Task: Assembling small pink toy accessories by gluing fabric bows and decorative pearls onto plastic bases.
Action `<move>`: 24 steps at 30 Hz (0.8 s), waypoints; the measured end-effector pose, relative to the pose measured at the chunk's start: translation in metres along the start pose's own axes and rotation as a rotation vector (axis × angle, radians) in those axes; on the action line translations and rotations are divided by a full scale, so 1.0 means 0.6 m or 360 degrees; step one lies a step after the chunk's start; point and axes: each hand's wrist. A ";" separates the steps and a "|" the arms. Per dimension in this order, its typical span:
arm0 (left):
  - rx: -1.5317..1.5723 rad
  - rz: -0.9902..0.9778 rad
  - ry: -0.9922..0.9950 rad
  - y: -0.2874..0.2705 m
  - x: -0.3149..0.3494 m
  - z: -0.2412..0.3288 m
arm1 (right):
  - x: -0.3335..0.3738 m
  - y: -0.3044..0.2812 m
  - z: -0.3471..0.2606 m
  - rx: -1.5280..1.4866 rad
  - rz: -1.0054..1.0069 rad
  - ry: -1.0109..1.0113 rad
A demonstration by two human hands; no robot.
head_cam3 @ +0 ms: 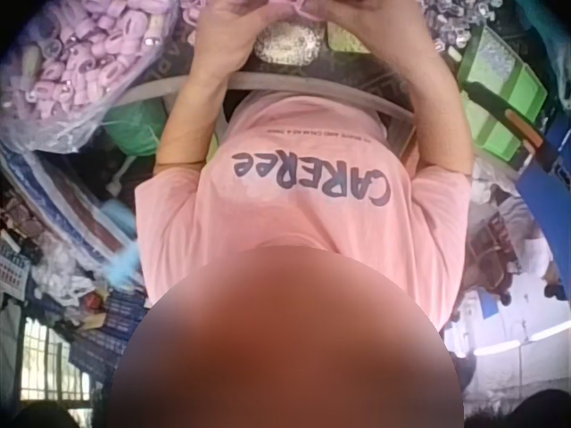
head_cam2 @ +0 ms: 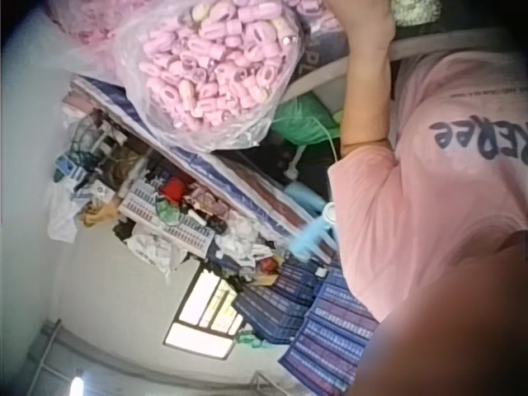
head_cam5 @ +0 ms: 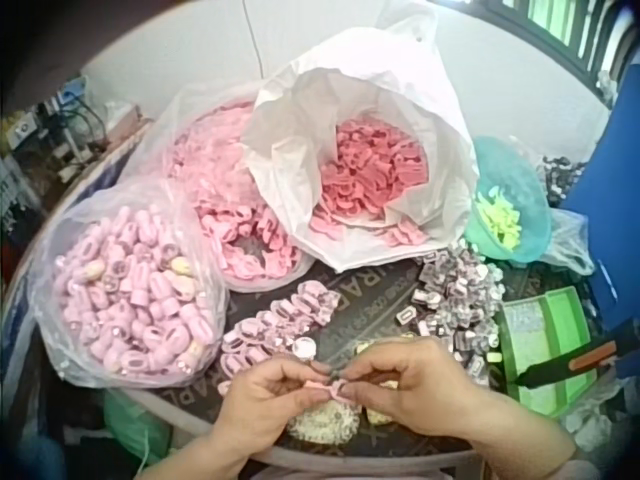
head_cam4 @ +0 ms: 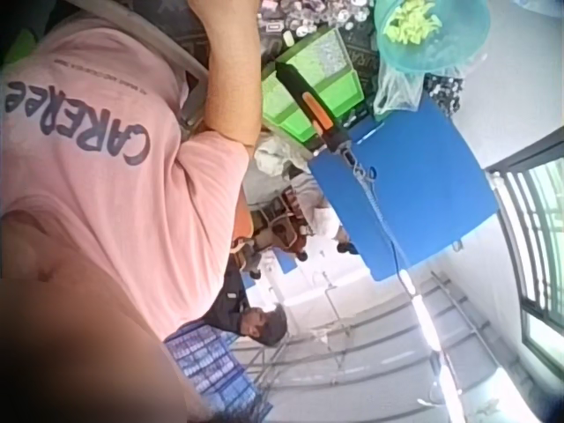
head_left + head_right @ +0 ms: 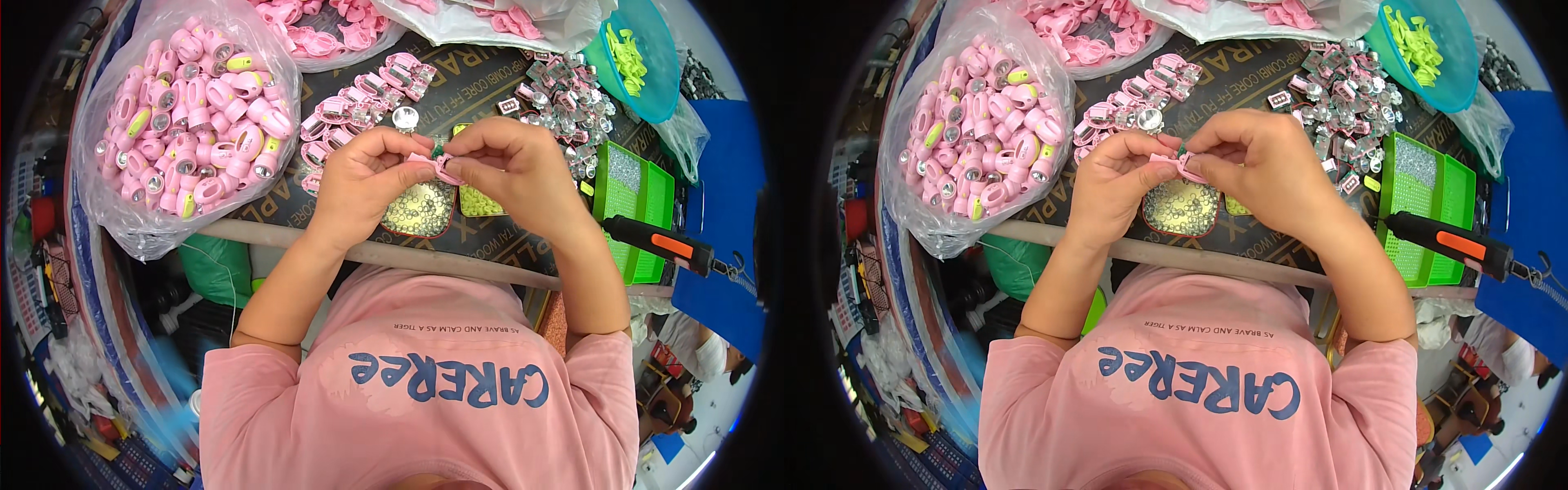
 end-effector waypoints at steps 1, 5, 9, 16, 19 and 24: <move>-0.0029 -0.0006 0.0011 0.001 0.002 0.002 | -0.003 -0.004 -0.007 -0.0001 0.0000 0.0002; 0.0069 -0.0047 -0.0057 0.000 0.002 0.008 | -0.018 -0.013 -0.024 0.0087 -0.0150 0.0147; 0.0192 -0.0021 -0.0070 -0.003 0.003 -0.005 | -0.014 -0.009 -0.020 0.0204 -0.0148 0.0096; 0.0706 0.0005 -0.0108 0.004 0.009 -0.013 | 0.015 0.027 0.009 0.0695 0.0131 -0.0789; 0.0752 0.0008 -0.0019 0.019 0.014 -0.020 | 0.016 0.040 0.028 0.0859 0.0289 -0.1028; 0.0620 -0.0011 0.0007 0.016 0.022 -0.026 | 0.028 0.058 0.051 0.0836 0.0463 -0.1128</move>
Point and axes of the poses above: each hand's wrist, its own x-axis away from the middle knuckle, its own y-axis out of the palm, z = x × y, and after that the axes turned 10 degrees about -y, right-handed
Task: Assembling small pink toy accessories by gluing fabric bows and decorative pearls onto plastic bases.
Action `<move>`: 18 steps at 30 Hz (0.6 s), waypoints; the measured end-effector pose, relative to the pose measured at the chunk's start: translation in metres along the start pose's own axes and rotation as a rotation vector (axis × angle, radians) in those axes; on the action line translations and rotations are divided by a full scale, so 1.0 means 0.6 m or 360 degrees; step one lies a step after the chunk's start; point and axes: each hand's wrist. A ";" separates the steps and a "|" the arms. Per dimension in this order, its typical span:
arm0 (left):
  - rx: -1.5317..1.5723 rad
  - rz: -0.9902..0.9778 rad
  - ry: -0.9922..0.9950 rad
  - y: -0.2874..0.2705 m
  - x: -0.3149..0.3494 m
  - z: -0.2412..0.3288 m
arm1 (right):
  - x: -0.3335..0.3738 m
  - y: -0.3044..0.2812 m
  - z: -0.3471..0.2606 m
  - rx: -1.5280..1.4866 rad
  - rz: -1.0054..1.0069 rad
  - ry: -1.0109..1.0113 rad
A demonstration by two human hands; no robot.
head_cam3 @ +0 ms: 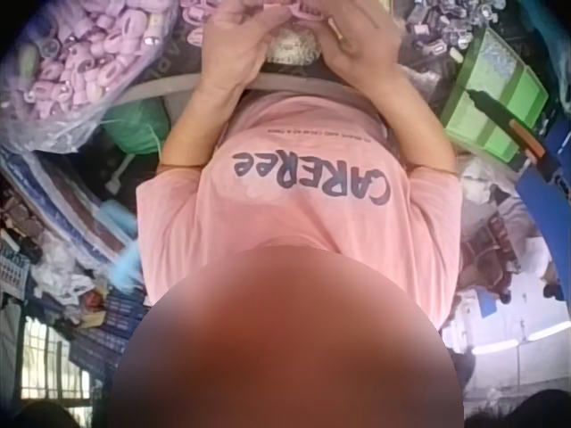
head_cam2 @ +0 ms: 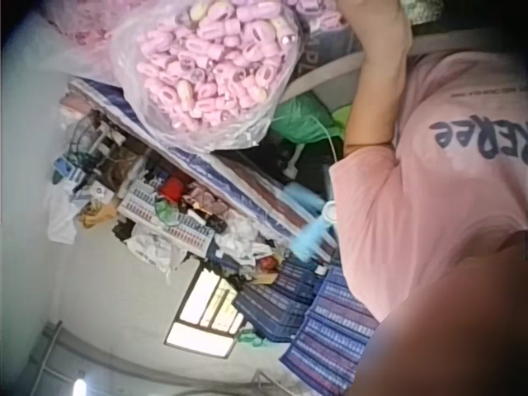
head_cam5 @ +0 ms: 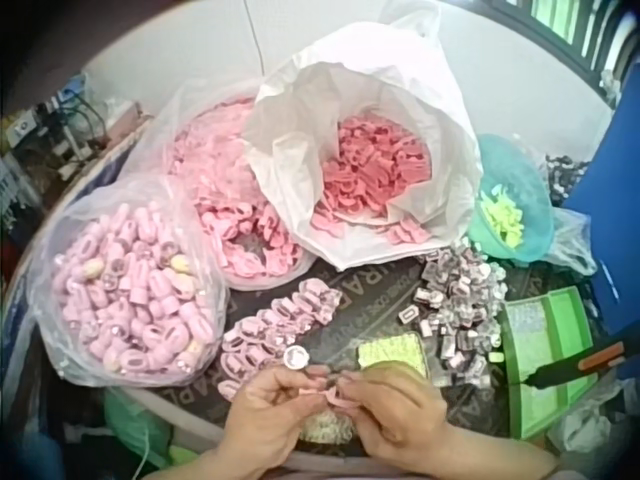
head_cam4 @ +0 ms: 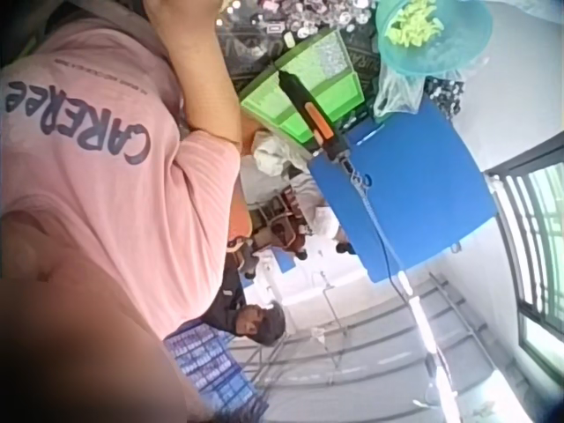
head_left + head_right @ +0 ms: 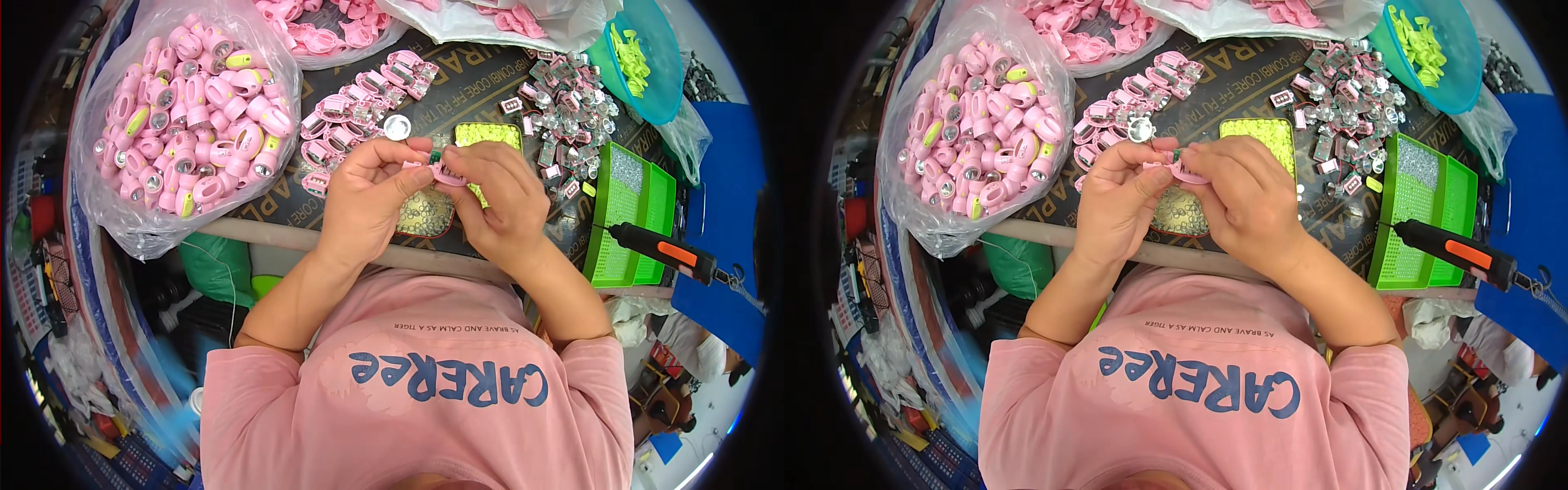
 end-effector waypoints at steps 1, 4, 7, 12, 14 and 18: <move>-0.0060 0.0034 0.0009 -0.001 0.000 0.002 | 0.002 -0.002 -0.003 -0.0001 0.0001 -0.0002; -0.0689 0.0022 -0.0047 -0.001 -0.001 0.041 | -0.005 -0.016 -0.013 -0.0158 -0.0171 0.0277; -0.0883 -0.0264 -0.0323 -0.014 -0.002 0.082 | -0.028 -0.055 0.024 -0.0513 -0.0353 0.0296; -0.0744 -0.0768 -0.0793 -0.025 -0.026 0.112 | -0.050 -0.056 0.041 -0.0549 -0.0592 -0.0002; -0.0512 -0.0774 -0.0749 -0.035 -0.034 0.104 | -0.060 -0.054 0.041 -0.0523 -0.0557 0.0023; -0.0321 -0.0350 -0.0753 -0.038 -0.043 0.093 | -0.053 -0.052 0.037 -0.0542 -0.0656 0.0424</move>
Point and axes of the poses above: each hand's wrist, its own x-axis away from the middle knuckle, its own y-axis out of the palm, z = x × y, and after that the axes turned 10 degrees about -y, right-handed
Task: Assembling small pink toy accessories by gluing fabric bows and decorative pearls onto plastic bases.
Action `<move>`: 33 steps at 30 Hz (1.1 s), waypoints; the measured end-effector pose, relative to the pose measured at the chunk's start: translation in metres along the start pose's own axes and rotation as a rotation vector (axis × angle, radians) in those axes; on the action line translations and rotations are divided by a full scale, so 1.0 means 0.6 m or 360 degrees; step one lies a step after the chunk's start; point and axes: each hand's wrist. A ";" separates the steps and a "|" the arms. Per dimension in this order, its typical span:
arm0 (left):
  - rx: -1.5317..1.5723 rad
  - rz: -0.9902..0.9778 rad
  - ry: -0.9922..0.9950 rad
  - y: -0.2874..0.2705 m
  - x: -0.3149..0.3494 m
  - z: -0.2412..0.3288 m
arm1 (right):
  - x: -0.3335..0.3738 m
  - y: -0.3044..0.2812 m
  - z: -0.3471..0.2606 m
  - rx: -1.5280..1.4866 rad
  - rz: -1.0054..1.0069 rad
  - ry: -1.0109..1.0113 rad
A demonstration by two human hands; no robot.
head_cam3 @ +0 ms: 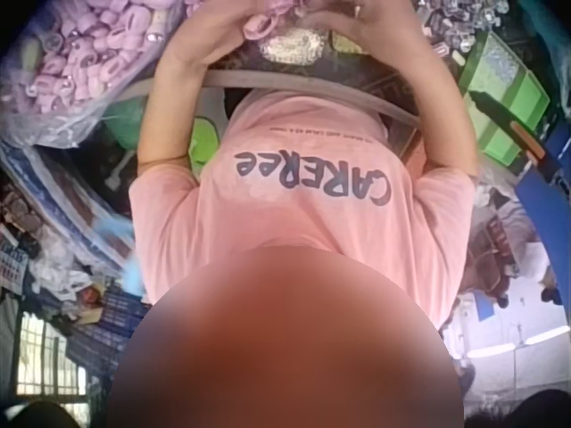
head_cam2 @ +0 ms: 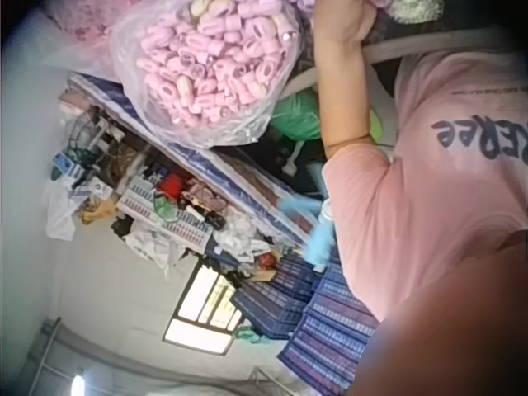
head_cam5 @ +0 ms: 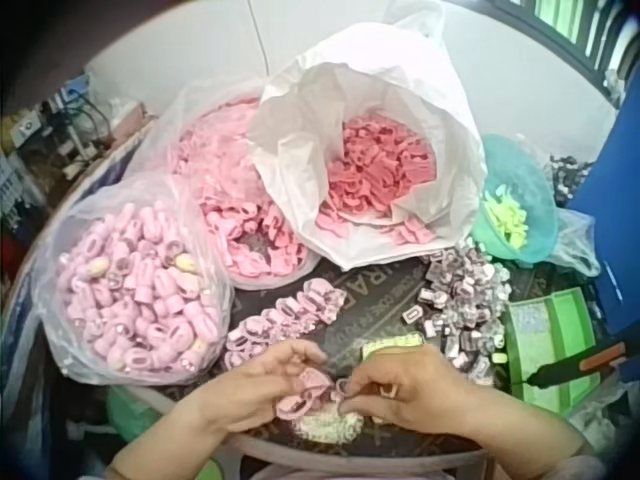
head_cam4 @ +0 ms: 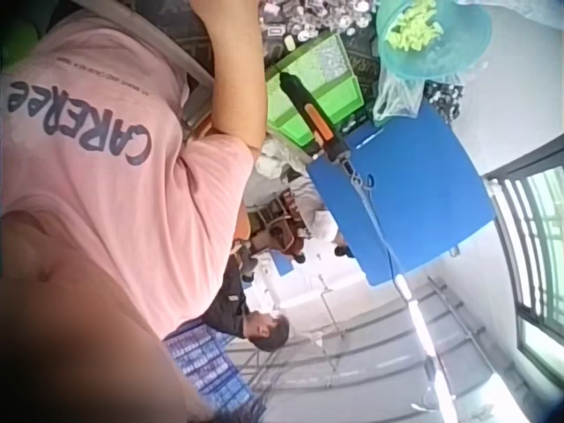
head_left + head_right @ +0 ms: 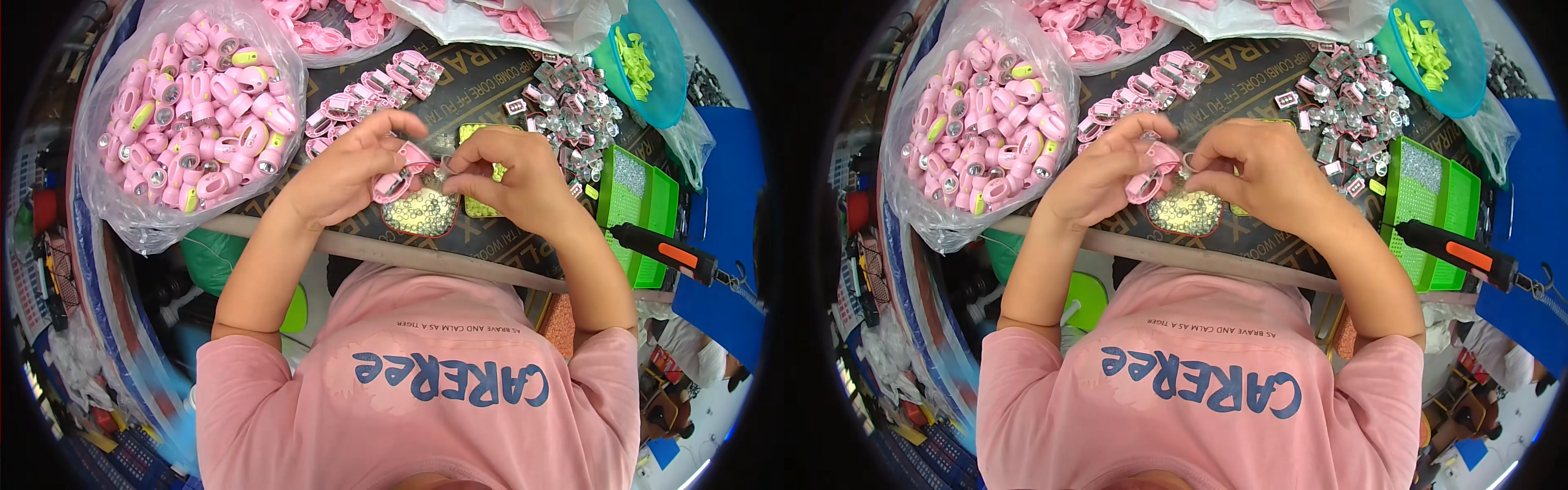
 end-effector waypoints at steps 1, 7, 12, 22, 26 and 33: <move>-0.0039 0.0071 -0.0025 0.007 0.001 0.000 | 0.002 0.000 0.000 -0.0083 -0.0066 0.0259; -0.0854 0.0472 0.0292 0.037 -0.003 -0.023 | 0.005 0.016 0.021 -0.1608 0.0264 0.1112; -0.1110 0.0776 0.0619 0.056 -0.017 -0.052 | 0.012 0.028 0.020 -0.2211 0.0470 0.1285; -0.1312 0.0889 0.0969 0.048 -0.026 -0.054 | 0.013 0.041 -0.001 -0.1417 0.0489 0.1128; -0.1420 0.1022 0.0788 0.071 -0.014 -0.043 | 0.014 0.067 -0.006 -0.0691 0.0543 0.0775; -0.1406 0.1135 0.0855 0.076 -0.018 -0.052 | 0.007 0.072 -0.017 -0.0109 0.0419 0.0654</move>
Point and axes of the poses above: each hand's wrist, its own x-axis away from the middle knuckle, its own y-axis out of the palm, z = x × y, and after that the axes turned 10 degrees about -y, right-handed
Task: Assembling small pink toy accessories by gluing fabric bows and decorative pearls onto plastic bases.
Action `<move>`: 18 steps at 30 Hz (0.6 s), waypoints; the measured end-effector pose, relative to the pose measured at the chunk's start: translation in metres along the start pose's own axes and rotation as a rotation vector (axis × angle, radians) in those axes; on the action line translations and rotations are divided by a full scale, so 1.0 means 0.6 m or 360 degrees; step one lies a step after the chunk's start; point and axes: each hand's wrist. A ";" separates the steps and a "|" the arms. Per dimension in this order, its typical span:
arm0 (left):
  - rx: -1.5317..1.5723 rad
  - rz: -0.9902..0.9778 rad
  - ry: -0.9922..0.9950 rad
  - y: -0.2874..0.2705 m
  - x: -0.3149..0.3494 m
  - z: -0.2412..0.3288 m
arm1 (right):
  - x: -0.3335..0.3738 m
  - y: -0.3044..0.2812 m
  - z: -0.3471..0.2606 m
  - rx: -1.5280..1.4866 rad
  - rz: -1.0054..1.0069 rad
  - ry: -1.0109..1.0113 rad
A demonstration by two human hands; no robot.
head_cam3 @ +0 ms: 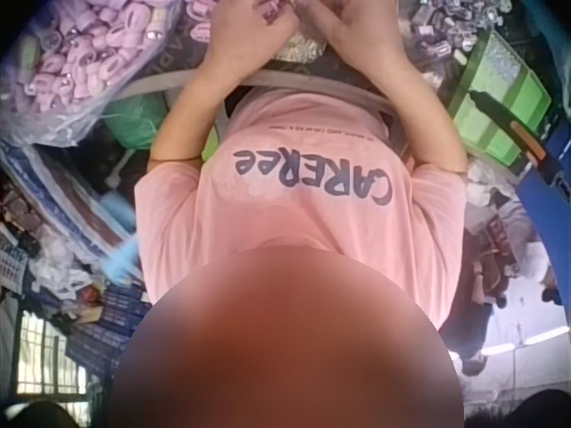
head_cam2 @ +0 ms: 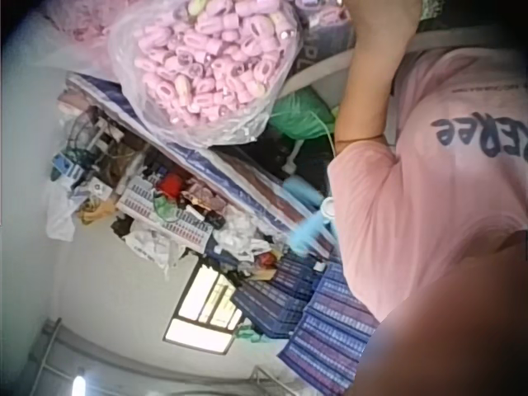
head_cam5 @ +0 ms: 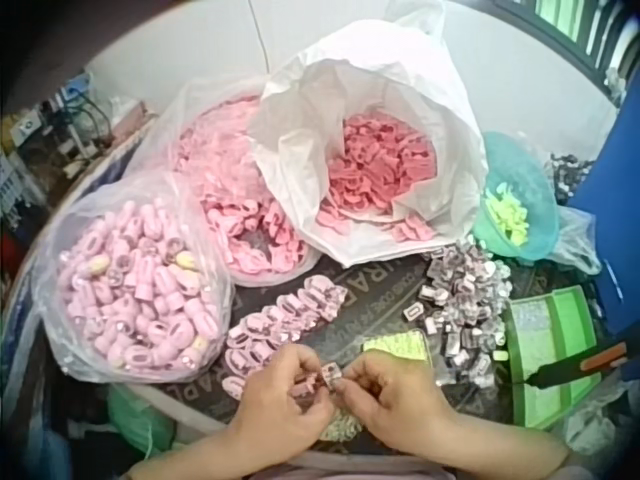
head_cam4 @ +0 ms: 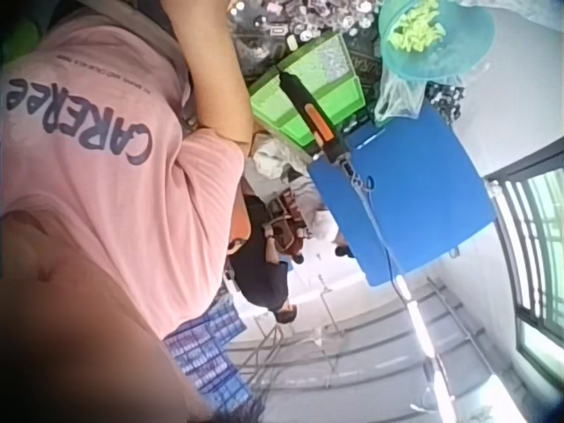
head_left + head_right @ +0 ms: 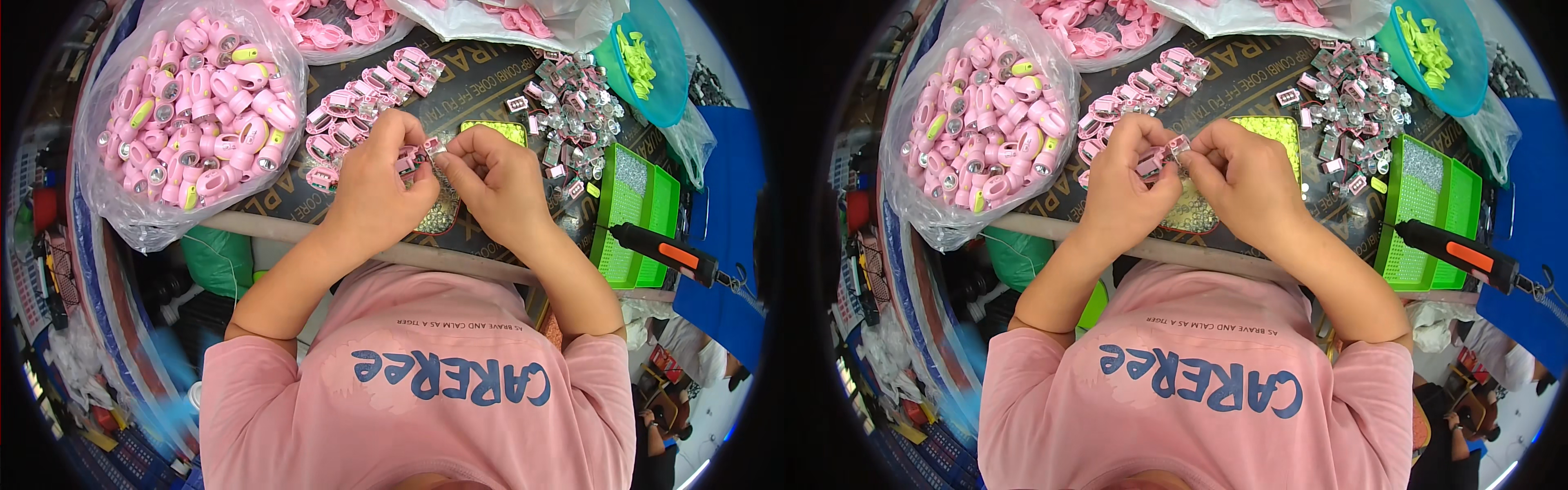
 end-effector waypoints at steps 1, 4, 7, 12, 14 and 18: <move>0.0000 -0.0001 -0.0001 0.001 0.001 0.003 | 0.001 0.003 0.001 0.0150 0.0051 -0.0134; -0.0168 0.0017 0.0182 0.004 0.002 0.006 | 0.002 0.013 0.012 0.0404 0.0139 -0.0435; -0.0201 -0.0023 0.0196 0.005 0.002 -0.001 | -0.002 0.015 0.023 0.0217 0.0124 -0.0333; -0.0492 0.0027 0.0432 0.006 0.000 0.001 | -0.005 0.029 0.023 0.0110 0.0226 -0.0192; -0.0490 0.0028 0.0425 0.005 0.001 -0.009 | -0.007 0.035 0.030 0.0074 0.0184 -0.0101; -0.0481 -0.0154 0.0361 -0.010 -0.018 -0.003 | -0.010 0.029 0.043 -0.0163 0.0110 0.0072</move>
Point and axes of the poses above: each hand's wrist, its own x-axis away from the middle knuckle, its own y-axis out of the palm, z = x × y, and after that the axes turned 10 degrees about -y, right-handed
